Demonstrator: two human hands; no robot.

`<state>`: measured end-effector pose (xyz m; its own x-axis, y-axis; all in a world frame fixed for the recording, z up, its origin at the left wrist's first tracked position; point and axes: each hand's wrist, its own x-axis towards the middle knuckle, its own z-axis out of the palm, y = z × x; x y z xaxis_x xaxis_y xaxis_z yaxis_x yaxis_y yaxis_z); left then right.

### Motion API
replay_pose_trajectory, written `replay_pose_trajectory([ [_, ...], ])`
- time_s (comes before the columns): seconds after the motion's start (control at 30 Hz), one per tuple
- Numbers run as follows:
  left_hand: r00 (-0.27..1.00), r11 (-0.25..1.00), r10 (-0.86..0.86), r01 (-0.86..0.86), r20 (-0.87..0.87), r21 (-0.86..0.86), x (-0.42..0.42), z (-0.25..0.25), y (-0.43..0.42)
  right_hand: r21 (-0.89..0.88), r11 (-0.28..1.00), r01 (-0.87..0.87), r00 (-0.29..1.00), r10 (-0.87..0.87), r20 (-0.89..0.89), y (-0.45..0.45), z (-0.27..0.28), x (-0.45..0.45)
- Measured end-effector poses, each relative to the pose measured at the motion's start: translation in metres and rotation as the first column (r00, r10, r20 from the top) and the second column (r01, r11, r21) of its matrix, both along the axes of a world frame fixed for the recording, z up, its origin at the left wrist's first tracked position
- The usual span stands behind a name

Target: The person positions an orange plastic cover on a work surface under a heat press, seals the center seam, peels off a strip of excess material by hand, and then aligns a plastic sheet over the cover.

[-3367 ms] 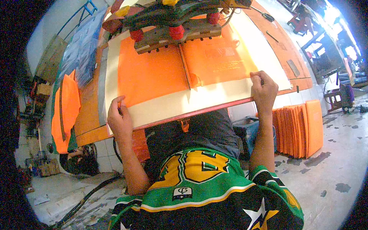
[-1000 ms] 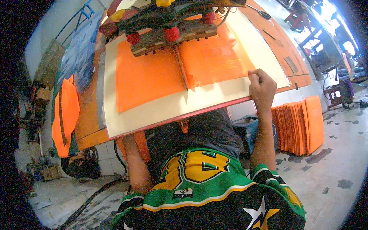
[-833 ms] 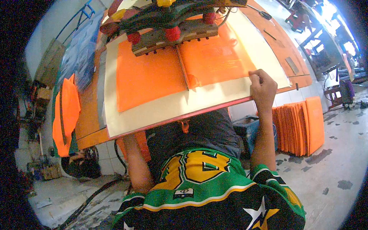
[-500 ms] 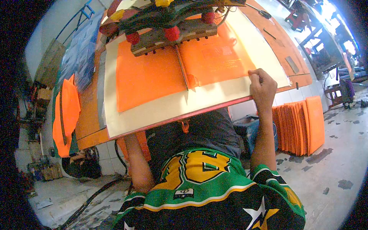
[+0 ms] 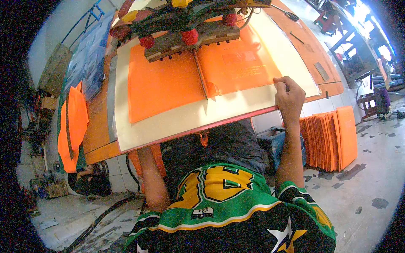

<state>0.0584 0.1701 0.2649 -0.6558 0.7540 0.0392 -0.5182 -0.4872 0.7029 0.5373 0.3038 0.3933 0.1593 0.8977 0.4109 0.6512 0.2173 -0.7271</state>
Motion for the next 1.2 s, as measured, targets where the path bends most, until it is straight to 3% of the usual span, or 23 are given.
replay_pose_trajectory([
  [1.2,0.999,0.999,-0.036,0.036,-0.002,0.010,-0.0011,-0.0094,-0.0005,-0.007,1.000,-0.001,1.000,0.001,0.003,-0.0013,0.0025,-0.0006],
])
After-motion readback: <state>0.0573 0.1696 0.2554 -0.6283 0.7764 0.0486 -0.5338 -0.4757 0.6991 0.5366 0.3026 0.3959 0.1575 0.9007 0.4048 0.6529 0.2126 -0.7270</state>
